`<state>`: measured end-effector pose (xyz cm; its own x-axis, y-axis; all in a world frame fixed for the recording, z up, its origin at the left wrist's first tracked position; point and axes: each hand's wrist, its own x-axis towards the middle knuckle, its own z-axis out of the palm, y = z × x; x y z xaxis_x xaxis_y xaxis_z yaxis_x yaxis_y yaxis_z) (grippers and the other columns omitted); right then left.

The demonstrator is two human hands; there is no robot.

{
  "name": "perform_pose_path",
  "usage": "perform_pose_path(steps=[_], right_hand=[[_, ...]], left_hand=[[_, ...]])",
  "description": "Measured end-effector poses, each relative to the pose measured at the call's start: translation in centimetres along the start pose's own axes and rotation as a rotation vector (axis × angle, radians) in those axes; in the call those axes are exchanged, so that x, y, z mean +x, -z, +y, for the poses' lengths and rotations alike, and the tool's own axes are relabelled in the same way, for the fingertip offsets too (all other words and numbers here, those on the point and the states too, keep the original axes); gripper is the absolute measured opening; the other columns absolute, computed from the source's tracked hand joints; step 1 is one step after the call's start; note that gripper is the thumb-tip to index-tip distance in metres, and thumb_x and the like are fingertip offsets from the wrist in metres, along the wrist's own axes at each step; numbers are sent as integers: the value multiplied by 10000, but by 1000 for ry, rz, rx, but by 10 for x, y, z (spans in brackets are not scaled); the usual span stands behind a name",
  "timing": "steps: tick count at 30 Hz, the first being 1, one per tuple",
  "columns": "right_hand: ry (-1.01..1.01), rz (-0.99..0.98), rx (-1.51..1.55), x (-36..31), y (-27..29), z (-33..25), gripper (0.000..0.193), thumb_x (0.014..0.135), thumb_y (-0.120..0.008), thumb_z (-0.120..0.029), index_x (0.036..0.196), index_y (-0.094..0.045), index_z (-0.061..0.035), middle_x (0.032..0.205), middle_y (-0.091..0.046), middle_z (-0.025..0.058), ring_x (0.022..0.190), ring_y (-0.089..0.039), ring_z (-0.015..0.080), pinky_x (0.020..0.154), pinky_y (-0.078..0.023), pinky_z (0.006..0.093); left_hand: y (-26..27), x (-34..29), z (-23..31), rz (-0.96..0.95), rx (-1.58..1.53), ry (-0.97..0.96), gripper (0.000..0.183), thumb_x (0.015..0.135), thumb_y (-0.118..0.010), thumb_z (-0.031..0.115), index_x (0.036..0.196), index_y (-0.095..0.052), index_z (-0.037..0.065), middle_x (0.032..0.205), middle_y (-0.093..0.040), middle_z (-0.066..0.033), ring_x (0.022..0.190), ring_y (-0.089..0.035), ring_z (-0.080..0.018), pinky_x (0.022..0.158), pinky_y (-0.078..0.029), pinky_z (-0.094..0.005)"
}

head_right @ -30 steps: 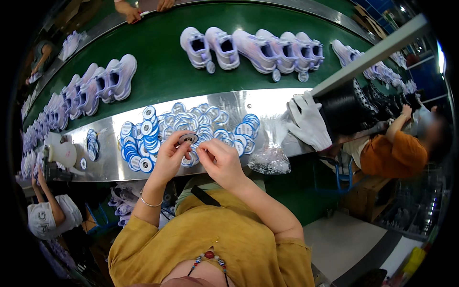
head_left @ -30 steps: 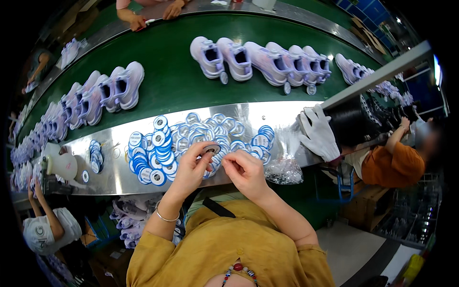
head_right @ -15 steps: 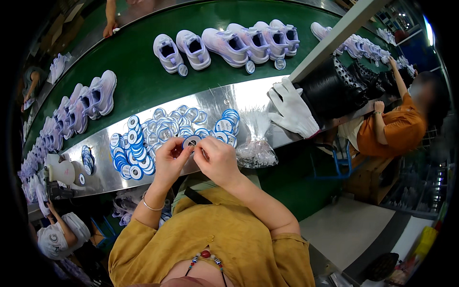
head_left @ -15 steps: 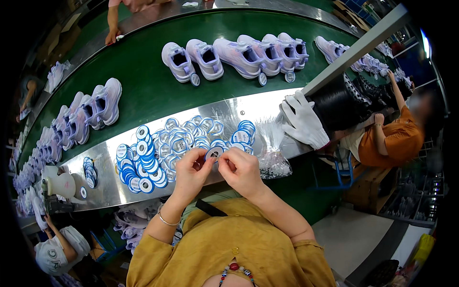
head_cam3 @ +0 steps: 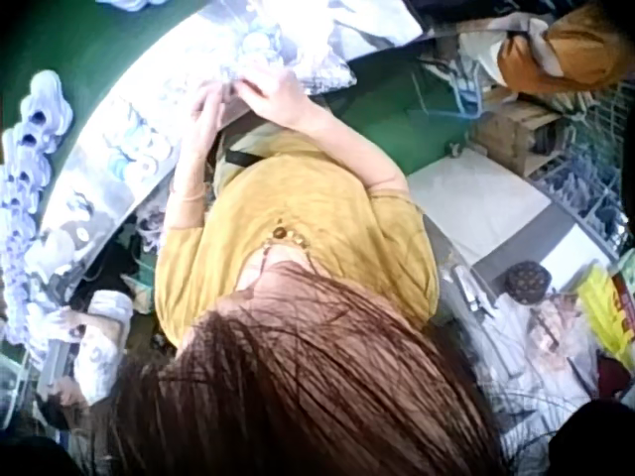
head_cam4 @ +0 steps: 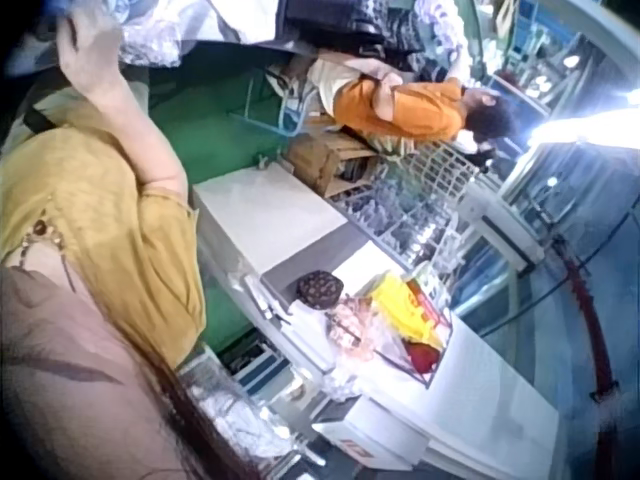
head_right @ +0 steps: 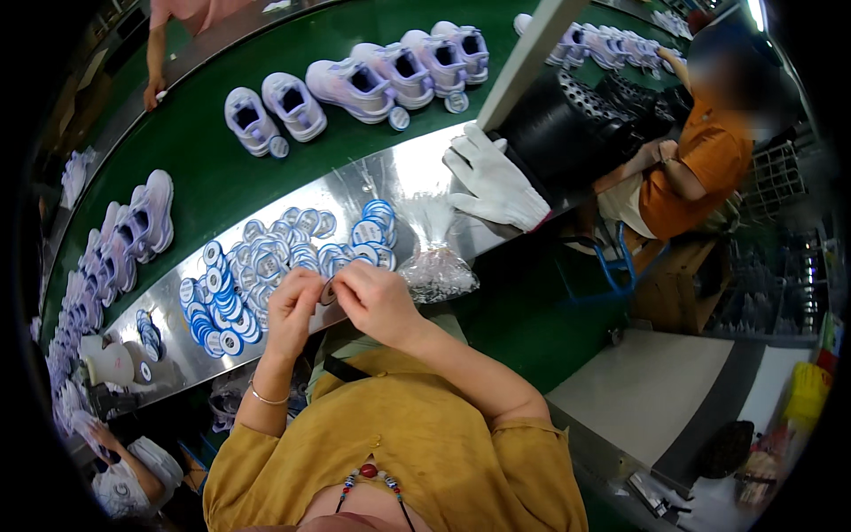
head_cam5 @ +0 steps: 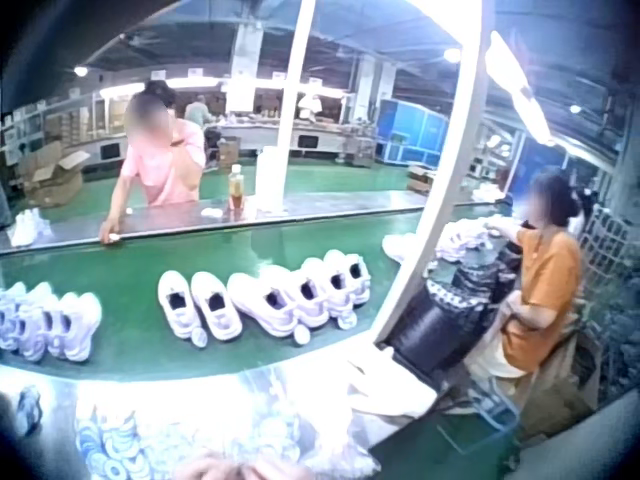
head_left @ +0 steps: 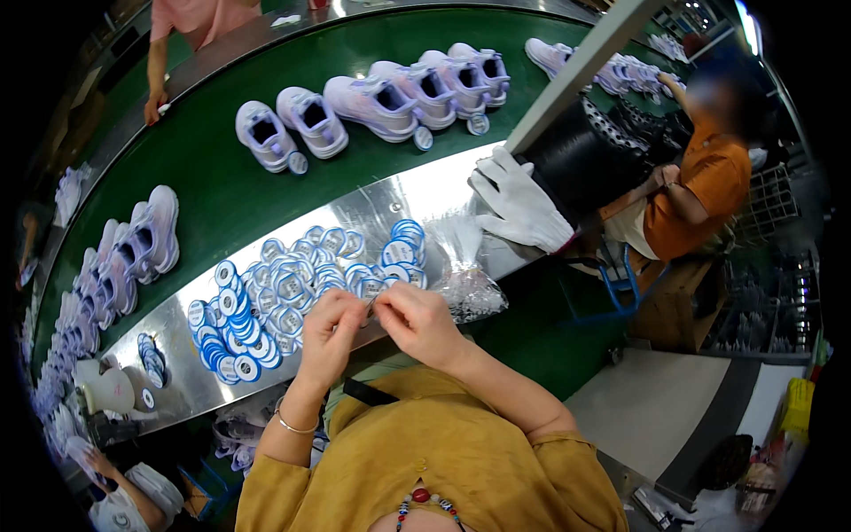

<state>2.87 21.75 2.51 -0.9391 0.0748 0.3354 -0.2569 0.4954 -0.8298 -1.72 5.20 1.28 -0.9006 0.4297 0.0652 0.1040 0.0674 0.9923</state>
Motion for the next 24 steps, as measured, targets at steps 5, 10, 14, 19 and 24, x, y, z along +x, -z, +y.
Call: perform_pose_path(steps=[5, 10, 14, 19, 24], right_hand=[[56, 15, -36, -11, 1, 11, 89, 813, -651, -28, 877, -591, -19, 693, -553, 93, 569, -562, 248, 510, -431, 336], [-159, -67, 89, -16, 13, 3, 185, 800, -682, -86, 957, -601, -29, 739, -577, 83, 567, -575, 203, 507, -442, 337], [-106, -61, 48, -19, 14, 11, 185, 797, -687, -113, 947, -604, -43, 764, -592, 84, 585, -590, 221, 516, -453, 342], [-230, -149, -76, -18, 31, 22, 136, 810, -678, -163, 865, -602, -65, 731, -592, 82, 581, -588, 227, 526, -450, 343], [-435, -191, -155, 4, 52, 30, 185, 836, -645, -245, 836, -601, -66, 636, -626, 94, 600, -617, 291, 541, -454, 393]], left_hand=[[-11, 6, 3, -27, -365, 333, 73, 895, -627, 81, 855, -642, 22, 775, -609, -4, 644, -522, -54, 527, -383, -183], [-15, 6, 2, -85, -422, 375, 54, 892, -636, 90, 872, -627, 40, 767, -622, 8, 644, -538, -44, 508, -384, -172], [-19, 13, 9, -44, -341, 381, 65, 902, -622, 97, 878, -613, 37, 776, -627, -2, 641, -538, -42, 496, -377, -168], [-17, 49, 19, -7, -240, 233, 86, 907, -606, 105, 868, -601, 29, 757, -618, -9, 641, -525, -45, 540, -391, -172], [-25, 99, 13, 23, -167, 135, 95, 900, -606, 121, 860, -595, 35, 732, -605, -8, 608, -505, -37, 507, -360, -166]])
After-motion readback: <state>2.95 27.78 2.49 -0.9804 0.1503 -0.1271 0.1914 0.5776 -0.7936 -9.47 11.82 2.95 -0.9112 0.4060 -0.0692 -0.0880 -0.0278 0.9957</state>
